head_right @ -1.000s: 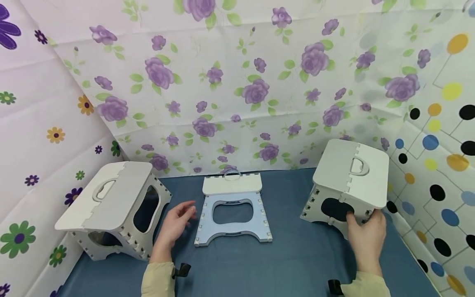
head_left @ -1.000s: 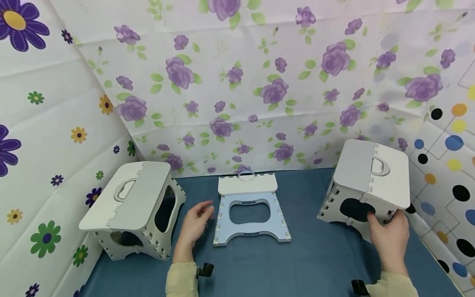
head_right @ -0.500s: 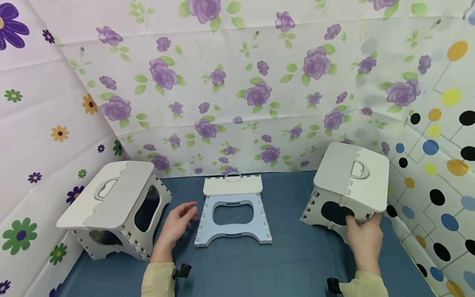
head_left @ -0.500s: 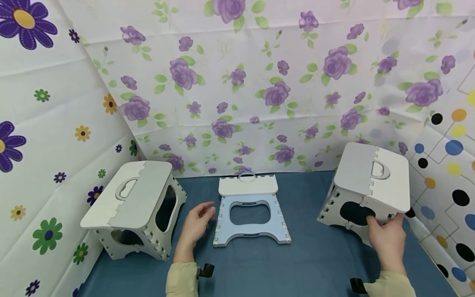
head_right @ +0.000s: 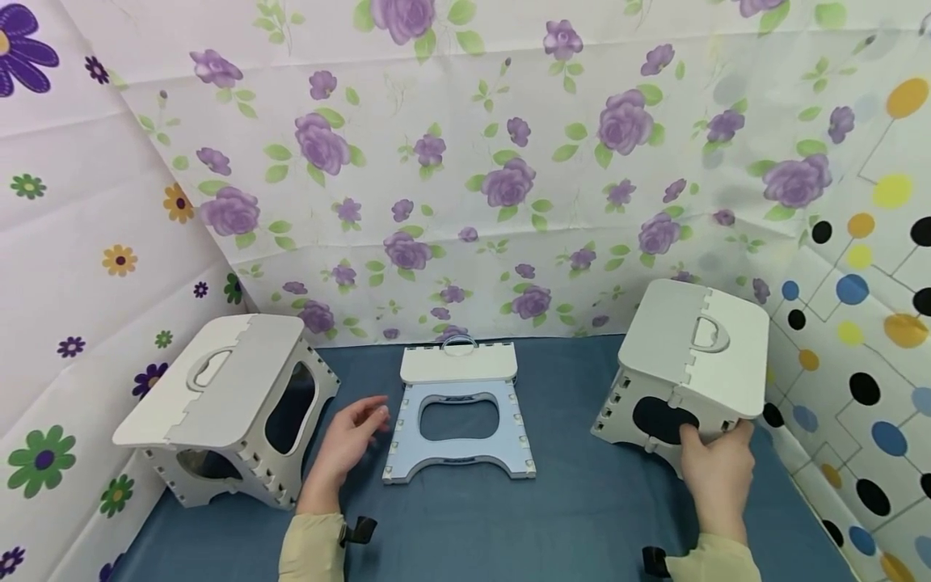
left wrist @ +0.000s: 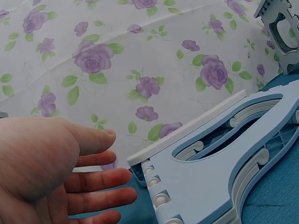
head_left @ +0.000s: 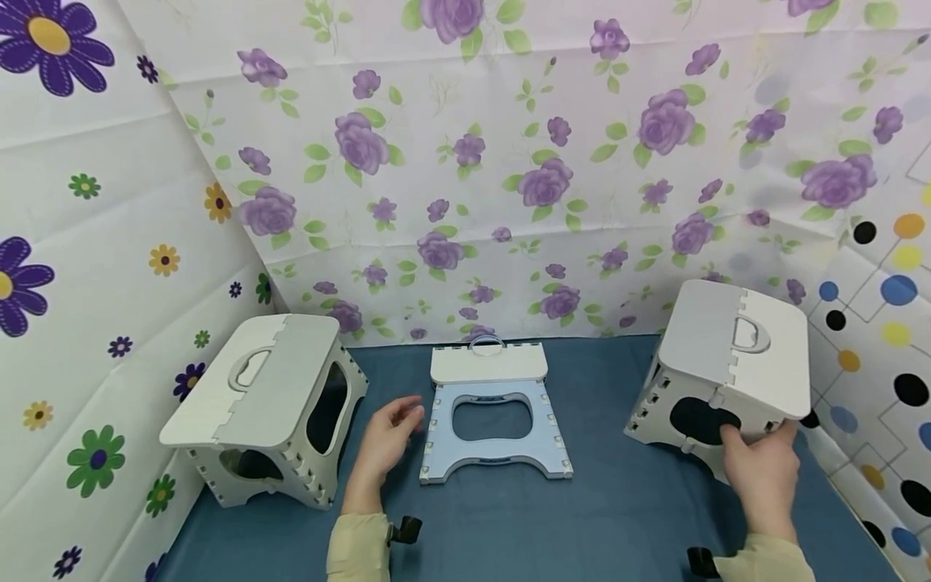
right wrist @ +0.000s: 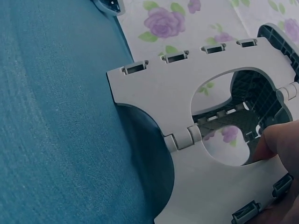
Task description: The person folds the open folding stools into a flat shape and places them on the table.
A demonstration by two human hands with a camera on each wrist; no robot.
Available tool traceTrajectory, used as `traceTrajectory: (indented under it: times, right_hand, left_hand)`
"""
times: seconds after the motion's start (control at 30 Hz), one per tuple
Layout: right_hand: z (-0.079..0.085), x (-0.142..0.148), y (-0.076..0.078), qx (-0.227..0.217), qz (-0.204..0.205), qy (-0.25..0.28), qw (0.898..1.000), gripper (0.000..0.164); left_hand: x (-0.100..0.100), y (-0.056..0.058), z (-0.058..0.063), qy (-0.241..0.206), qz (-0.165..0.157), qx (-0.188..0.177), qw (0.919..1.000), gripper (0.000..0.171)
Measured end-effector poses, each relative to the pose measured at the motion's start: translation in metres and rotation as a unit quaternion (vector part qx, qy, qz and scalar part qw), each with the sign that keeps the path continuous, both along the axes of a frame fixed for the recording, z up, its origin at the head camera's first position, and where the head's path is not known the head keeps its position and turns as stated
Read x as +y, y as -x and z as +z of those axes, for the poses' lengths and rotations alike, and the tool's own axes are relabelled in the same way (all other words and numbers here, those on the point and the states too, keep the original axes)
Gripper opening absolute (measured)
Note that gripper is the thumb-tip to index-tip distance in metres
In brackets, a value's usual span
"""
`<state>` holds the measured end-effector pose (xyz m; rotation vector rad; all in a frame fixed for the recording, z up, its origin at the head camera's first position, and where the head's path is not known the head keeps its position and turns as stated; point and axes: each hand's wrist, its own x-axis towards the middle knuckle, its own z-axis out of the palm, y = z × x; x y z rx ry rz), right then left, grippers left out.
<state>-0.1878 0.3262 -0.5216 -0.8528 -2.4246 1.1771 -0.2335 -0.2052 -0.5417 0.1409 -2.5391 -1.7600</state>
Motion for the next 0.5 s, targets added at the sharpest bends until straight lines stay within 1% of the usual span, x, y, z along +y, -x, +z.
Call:
traceTrajectory:
  times: [0.3, 0.5]
  right_hand:
    - [0.0004, 0.0013, 0.0007, -0.007, -0.008, -0.010, 1.000, 0.091]
    - [0.0020, 0.0013, 0.0007, -0.009, -0.009, -0.015, 1.000, 0.091]
  left_hand:
    - [0.0004, 0.0026, -0.0007, 0.004, 0.001, -0.001, 1.0000, 0.037]
    - [0.0002, 0.0013, -0.0028, 0.005, 0.001, -0.007, 1.0000, 0.037]
